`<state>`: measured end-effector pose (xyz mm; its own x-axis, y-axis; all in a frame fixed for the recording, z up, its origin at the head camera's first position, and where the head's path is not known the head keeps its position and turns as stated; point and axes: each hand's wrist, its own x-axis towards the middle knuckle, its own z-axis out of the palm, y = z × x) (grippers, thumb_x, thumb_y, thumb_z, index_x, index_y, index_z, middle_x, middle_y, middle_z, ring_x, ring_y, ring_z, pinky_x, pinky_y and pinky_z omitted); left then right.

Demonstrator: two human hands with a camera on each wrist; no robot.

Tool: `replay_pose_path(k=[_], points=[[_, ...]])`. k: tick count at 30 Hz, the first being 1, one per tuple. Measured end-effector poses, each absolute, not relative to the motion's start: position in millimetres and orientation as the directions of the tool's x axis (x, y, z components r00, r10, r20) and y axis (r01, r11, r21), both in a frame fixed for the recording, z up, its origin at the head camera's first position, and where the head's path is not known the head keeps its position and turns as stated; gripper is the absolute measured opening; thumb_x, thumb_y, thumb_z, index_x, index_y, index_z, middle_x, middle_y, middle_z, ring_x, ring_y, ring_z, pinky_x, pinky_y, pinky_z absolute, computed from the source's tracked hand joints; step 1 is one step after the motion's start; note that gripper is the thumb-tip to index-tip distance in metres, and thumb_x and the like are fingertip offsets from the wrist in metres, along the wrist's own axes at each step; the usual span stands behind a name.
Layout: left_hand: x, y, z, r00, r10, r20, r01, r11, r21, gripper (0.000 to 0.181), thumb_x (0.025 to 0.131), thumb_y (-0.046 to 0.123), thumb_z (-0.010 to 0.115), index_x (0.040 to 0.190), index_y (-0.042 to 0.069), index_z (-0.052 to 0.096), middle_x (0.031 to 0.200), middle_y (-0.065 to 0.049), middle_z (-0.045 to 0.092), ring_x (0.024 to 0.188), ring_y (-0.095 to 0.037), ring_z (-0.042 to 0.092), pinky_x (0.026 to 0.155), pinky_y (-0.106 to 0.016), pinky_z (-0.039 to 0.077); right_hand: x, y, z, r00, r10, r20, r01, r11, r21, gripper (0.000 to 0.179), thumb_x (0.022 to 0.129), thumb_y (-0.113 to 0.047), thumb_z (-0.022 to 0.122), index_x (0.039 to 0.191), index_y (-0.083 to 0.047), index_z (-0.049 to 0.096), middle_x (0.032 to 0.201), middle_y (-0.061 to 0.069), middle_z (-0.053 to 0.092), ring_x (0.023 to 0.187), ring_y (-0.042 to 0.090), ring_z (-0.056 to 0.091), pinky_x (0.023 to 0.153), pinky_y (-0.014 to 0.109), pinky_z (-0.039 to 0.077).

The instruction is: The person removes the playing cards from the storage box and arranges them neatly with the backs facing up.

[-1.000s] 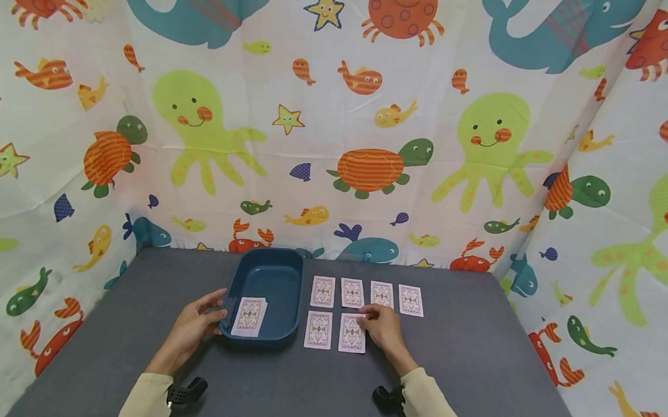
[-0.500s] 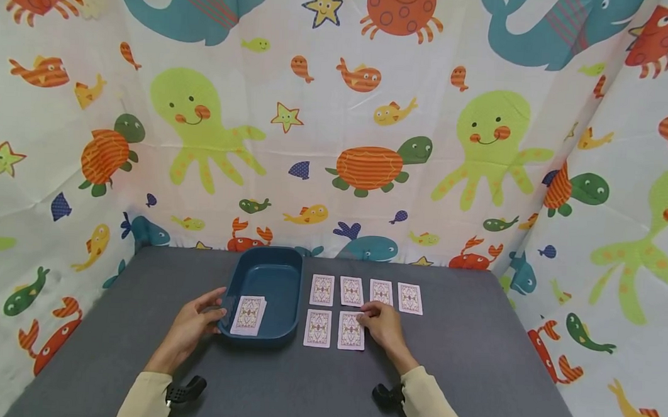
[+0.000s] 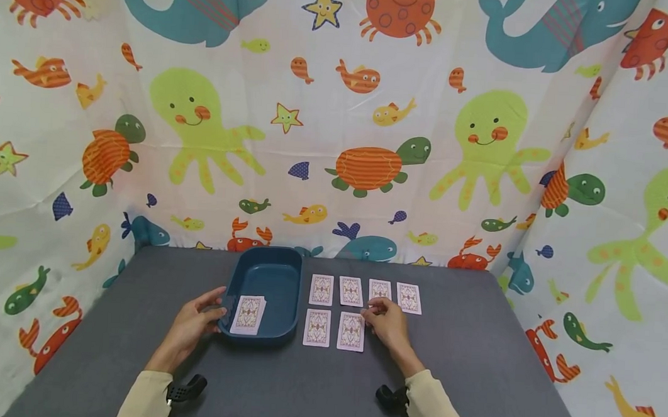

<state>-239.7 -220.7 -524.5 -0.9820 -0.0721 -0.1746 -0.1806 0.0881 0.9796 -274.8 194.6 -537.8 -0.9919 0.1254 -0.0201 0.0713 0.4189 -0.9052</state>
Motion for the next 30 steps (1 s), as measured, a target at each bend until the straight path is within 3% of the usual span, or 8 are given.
replay_pose_path(k=[6,13,19,25,30], points=[[-240.5,-219.7,-524.9,-0.981,-0.073,-0.179,-0.185,0.088,0.979,0.054,0.094,0.008,0.059,0.146,0.018,0.046,0.134,-0.014,0.042,0.089,-0.022,0.056,0.066,-0.031,0.054,-272.6,191.4,-520.6,-0.995,0.097,-0.027,0.064,0.401,-0.914,0.032,0.087,-0.015,0.071,0.114,0.0,0.065,0.094,0.013,0.064,0.065,0.021,0.059,0.059,0.034,0.053],[-239.1,-219.4,-523.8,-0.982,-0.076,-0.173,-0.179,0.086,0.98,0.054,0.094,0.007,0.06,0.145,0.017,0.047,0.134,-0.014,0.041,0.092,-0.024,0.054,0.065,-0.031,0.054,-271.1,179.2,-499.8,-0.999,0.046,0.013,0.003,0.336,-0.942,0.028,0.088,-0.016,0.072,0.112,-0.002,0.066,0.096,0.011,0.064,0.069,0.016,0.06,0.06,0.028,0.05],[-239.7,-219.7,-525.1,-0.982,-0.079,-0.17,-0.176,0.08,0.981,0.054,0.093,0.006,0.06,0.145,0.017,0.048,0.132,-0.014,0.042,0.09,-0.023,0.055,0.065,-0.031,0.054,-268.0,164.9,-478.6,-1.0,0.003,0.031,-0.029,0.328,-0.944,0.028,0.089,-0.021,0.073,0.112,-0.007,0.066,0.099,0.01,0.064,0.085,0.026,0.067,0.068,0.032,0.054],[-240.7,-219.5,-525.4,-0.983,-0.081,-0.165,-0.172,0.082,0.982,0.054,0.094,0.006,0.06,0.145,0.017,0.048,0.133,-0.014,0.042,0.091,-0.024,0.055,0.065,-0.03,0.054,-268.2,153.2,-465.8,-0.997,-0.04,0.073,-0.081,0.272,-0.959,0.03,0.09,-0.014,0.07,0.117,-0.005,0.063,0.098,0.011,0.063,0.079,0.019,0.066,0.068,0.035,0.054],[-239.4,-219.5,-524.9,-0.982,-0.077,-0.172,-0.178,0.078,0.981,0.054,0.094,0.007,0.06,0.145,0.017,0.048,0.133,-0.014,0.042,0.089,-0.022,0.055,0.065,-0.031,0.054,-265.9,145.2,-462.8,-0.994,-0.053,0.094,-0.104,0.238,-0.966,0.031,0.09,-0.014,0.07,0.119,-0.007,0.063,0.101,0.013,0.065,0.077,0.014,0.067,0.067,0.031,0.053]])
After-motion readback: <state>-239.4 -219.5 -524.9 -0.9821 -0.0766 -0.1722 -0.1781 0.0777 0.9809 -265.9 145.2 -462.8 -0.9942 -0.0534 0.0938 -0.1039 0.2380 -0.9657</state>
